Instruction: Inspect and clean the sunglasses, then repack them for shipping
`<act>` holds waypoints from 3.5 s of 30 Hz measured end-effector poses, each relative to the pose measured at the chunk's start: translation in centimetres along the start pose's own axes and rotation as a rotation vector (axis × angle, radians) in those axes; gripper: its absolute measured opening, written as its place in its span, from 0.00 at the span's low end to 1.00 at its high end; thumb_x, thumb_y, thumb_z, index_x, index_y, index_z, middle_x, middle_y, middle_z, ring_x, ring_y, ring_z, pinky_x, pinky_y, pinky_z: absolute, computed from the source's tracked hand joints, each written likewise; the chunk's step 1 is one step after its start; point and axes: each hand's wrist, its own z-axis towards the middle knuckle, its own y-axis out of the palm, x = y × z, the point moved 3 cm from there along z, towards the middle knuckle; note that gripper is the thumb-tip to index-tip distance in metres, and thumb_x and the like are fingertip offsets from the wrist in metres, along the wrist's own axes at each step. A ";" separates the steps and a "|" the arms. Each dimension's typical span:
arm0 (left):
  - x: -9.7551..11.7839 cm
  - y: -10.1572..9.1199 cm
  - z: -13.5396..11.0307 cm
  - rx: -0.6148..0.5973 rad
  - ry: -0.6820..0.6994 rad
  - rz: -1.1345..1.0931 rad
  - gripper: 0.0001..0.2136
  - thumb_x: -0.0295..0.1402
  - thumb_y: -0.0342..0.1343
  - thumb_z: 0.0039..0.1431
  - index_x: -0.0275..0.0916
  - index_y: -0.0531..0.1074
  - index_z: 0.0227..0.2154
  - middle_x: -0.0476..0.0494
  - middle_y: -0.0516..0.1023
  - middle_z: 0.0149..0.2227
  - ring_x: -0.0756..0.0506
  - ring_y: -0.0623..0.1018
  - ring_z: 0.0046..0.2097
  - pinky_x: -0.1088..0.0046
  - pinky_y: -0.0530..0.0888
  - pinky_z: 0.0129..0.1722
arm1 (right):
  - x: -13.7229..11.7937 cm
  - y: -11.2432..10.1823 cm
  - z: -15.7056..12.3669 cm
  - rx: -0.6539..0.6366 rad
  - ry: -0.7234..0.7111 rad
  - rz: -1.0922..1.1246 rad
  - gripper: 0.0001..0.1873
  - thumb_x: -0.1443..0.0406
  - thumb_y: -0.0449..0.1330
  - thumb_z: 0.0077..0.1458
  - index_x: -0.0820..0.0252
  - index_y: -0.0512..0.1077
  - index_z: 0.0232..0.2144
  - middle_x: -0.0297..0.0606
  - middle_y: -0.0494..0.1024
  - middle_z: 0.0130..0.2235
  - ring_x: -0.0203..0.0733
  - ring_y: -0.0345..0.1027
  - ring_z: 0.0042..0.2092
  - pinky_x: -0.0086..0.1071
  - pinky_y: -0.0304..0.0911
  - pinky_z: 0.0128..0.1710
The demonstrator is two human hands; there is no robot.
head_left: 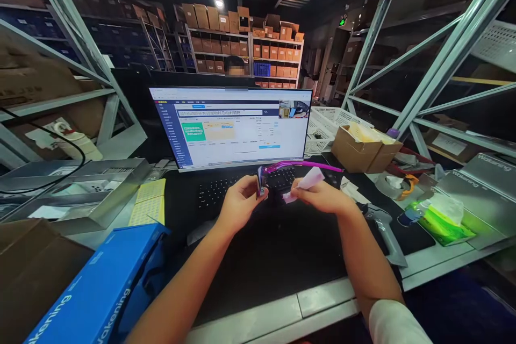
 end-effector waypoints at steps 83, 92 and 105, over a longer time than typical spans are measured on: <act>0.2 0.4 -0.8 -0.223 -0.283 -0.427 0.17 0.37 0.70 0.50 0.37 0.81 0.43 0.40 0.83 0.39 0.43 0.79 0.43 0.66 0.71 0.49 | -1.5 3.2 3.8 0.199 -0.015 0.583 0.15 0.53 0.67 0.49 0.60 0.76 0.27 0.33 0.74 0.28 0.39 0.66 0.32 0.33 0.63 0.38; 0.2 -1.1 0.2 -0.062 -0.231 -0.422 0.17 0.38 0.73 0.44 0.37 0.82 0.37 0.43 0.82 0.34 0.45 0.79 0.37 0.71 0.72 0.41 | -1.1 1.8 3.2 0.347 0.002 0.154 0.16 0.62 0.55 0.51 0.57 0.58 0.16 0.27 0.57 0.19 0.33 0.51 0.24 0.30 0.47 0.26; 0.3 -1.3 -0.1 -0.126 -0.230 -0.395 0.16 0.37 0.73 0.44 0.38 0.83 0.36 0.44 0.81 0.32 0.46 0.78 0.35 0.69 0.73 0.42 | -1.0 1.6 2.7 0.177 -0.009 -0.002 0.15 0.58 0.56 0.55 0.59 0.64 0.20 0.29 0.62 0.23 0.35 0.54 0.27 0.30 0.49 0.27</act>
